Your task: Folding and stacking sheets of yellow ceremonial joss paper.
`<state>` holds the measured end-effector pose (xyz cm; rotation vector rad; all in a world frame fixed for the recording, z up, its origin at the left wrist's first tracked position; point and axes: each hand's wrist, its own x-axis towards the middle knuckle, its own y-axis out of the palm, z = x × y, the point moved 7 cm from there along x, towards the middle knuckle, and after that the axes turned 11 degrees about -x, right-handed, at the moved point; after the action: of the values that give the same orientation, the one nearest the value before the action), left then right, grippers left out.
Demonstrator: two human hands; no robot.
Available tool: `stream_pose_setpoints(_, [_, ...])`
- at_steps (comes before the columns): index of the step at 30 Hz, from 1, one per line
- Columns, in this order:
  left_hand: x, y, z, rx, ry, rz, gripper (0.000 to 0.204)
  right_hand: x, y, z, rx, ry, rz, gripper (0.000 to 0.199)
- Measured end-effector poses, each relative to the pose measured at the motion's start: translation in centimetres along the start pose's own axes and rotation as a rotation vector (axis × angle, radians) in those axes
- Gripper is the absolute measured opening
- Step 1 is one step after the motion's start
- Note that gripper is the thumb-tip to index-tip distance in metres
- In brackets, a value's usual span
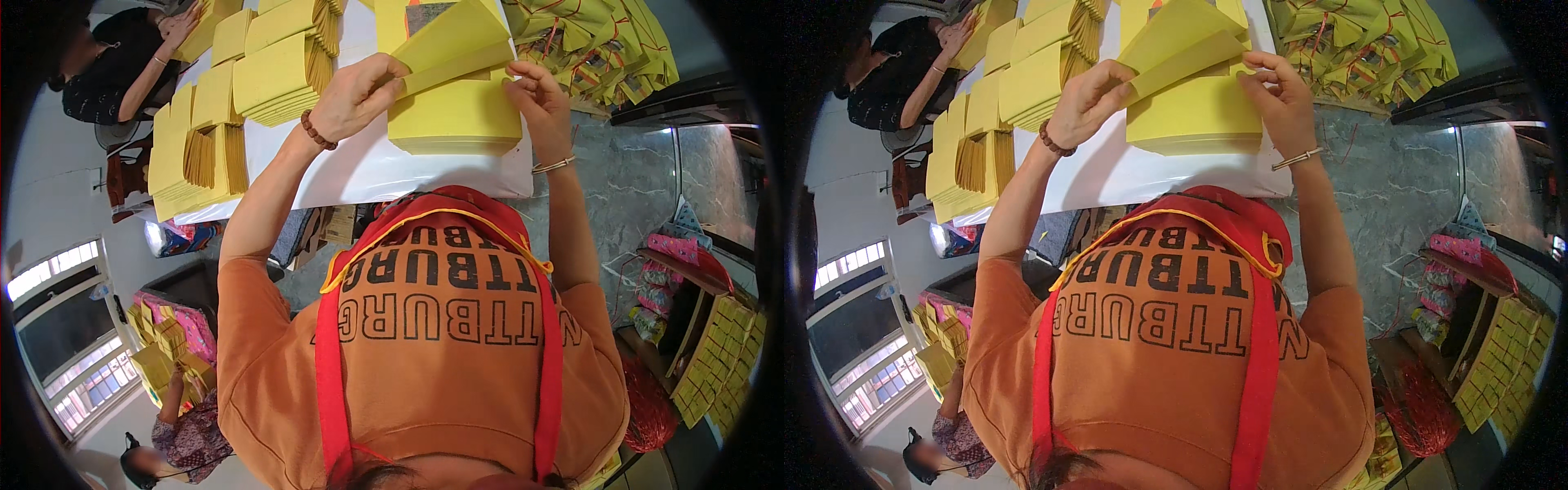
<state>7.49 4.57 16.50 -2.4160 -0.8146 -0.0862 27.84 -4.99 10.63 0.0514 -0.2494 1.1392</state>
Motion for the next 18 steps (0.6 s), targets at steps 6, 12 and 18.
stream_pose_setpoints(6, [0.0,0.1,1.2,-0.077,-0.068,0.028,0.014,0.1,0.1,0.0,-0.015,0.014,0.000,0.025])
stream_pose_setpoints(12, [0.0,0.8,-0.5,0.002,0.032,0.114,0.014,0.1,-0.1,0.6,-0.026,0.050,-0.052,0.019])
stream_pose_setpoints(18, [-0.4,2.2,-2.8,0.140,0.309,0.162,0.018,0.2,-0.6,0.0,-0.061,0.110,-0.054,0.035])
